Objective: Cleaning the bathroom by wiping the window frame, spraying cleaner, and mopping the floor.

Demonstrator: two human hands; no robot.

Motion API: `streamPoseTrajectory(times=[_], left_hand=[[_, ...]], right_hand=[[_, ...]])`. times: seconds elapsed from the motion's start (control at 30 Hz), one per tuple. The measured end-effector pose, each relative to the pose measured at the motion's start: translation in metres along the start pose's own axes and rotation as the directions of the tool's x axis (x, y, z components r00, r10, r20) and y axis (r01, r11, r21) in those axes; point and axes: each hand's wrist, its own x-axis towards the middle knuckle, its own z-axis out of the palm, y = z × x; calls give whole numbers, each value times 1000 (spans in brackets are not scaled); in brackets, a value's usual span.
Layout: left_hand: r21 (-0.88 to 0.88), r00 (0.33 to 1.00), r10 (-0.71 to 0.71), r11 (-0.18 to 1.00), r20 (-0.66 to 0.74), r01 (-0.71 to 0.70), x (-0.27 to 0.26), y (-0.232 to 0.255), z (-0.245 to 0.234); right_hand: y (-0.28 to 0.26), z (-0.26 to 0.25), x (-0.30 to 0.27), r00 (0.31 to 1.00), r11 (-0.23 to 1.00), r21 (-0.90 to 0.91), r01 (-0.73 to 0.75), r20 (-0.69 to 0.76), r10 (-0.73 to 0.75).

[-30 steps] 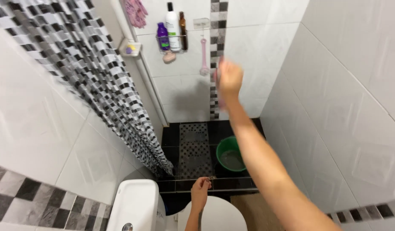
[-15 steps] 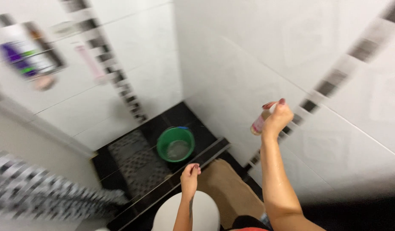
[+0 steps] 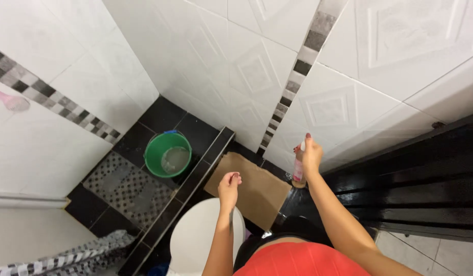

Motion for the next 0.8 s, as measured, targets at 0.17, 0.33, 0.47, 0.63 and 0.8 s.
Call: streamPoseTrajectory(times=[0.17, 0.33, 0.47, 0.63, 0.8], left_hand=[[-10, 997, -34, 999, -75, 34, -5, -10, 16], [-54, 978, -70, 997, -197, 60, -32, 5, 37], [-108, 936, -44, 994, -348, 6, -59, -3, 76], [-163, 779, -29, 982, -627, -94, -111, -10, 150], [29, 726, 159, 982, -669, -189, -198, 33, 205]], right_hand=[[-28, -10, 10, 976, 976, 153, 154, 128, -174], [-40, 6, 58, 860, 894, 331, 301, 311, -405], [-25, 18, 65, 743, 893, 423, 152, 548, -385], [-1, 25, 50, 387, 875, 484, -15, 810, -441], [-4, -29, -44, -157, 905, 421, -57, 892, -425]])
